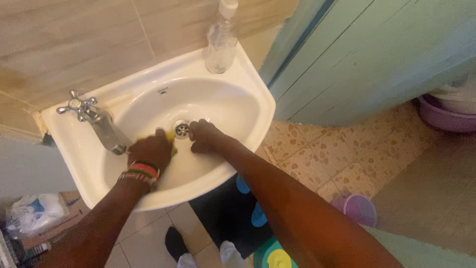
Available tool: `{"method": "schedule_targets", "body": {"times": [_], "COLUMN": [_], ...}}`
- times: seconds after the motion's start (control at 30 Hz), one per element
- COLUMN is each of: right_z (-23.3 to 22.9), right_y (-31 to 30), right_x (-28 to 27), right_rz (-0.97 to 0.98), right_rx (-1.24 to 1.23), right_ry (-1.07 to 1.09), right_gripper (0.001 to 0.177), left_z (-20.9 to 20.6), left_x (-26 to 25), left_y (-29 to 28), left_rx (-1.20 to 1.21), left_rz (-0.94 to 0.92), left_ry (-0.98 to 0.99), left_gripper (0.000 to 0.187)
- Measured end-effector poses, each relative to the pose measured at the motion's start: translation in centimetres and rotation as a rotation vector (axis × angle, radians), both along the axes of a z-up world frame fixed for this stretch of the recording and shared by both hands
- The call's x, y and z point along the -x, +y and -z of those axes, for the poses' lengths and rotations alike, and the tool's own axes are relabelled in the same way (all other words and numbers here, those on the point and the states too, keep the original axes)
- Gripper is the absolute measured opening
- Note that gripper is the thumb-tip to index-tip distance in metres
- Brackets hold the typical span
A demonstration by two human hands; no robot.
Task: The person scrubs a white bathroom sink with a yellow sponge, focusing on the basin, drain, and faucet area. They repeatedly rinse the sponge under running water and continue scrubbing different parts of the sink throughout the video.
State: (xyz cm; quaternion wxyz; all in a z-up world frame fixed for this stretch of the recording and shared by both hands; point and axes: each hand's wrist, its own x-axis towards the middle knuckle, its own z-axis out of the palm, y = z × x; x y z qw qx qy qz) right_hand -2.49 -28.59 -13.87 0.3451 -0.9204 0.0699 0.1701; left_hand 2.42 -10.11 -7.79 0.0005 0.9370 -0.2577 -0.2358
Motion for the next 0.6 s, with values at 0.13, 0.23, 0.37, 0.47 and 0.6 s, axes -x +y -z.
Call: {"method": "schedule_targets", "body": {"times": [0.13, 0.23, 0.37, 0.47, 0.6], "right_z": [-0.3, -0.3, 0.3, 0.6, 0.1], "right_y": [-0.2, 0.0, 0.1, 0.4, 0.1], "right_x": [-0.9, -0.3, 0.4, 0.9, 0.7], "right_rz": [-0.009, -0.008, -0.035, 0.002, 0.007], "right_rx": [0.013, 0.028, 0.020, -0.014, -0.043], "right_ry": [0.012, -0.054, -0.122, -0.068, -0.140], "right_gripper": [0.033, 0.034, 0.033, 0.031, 0.033], "left_z": [-0.9, 1.4, 3.3, 1.7, -1.1], "left_x": [0.3, -0.6, -2.4, -1.0, 0.5], "left_y": [3.0, 2.7, -0.1, 0.7, 2.4], "left_rx": [-0.222, -0.183, 0.064, 0.044, -0.110], "left_rz": [0.116, 0.094, 0.015, 0.048, 0.114], "left_ry": [0.136, -0.051, -0.206, -0.105, 0.077], "left_gripper": [0.046, 0.035, 0.046, 0.045, 0.047]}}
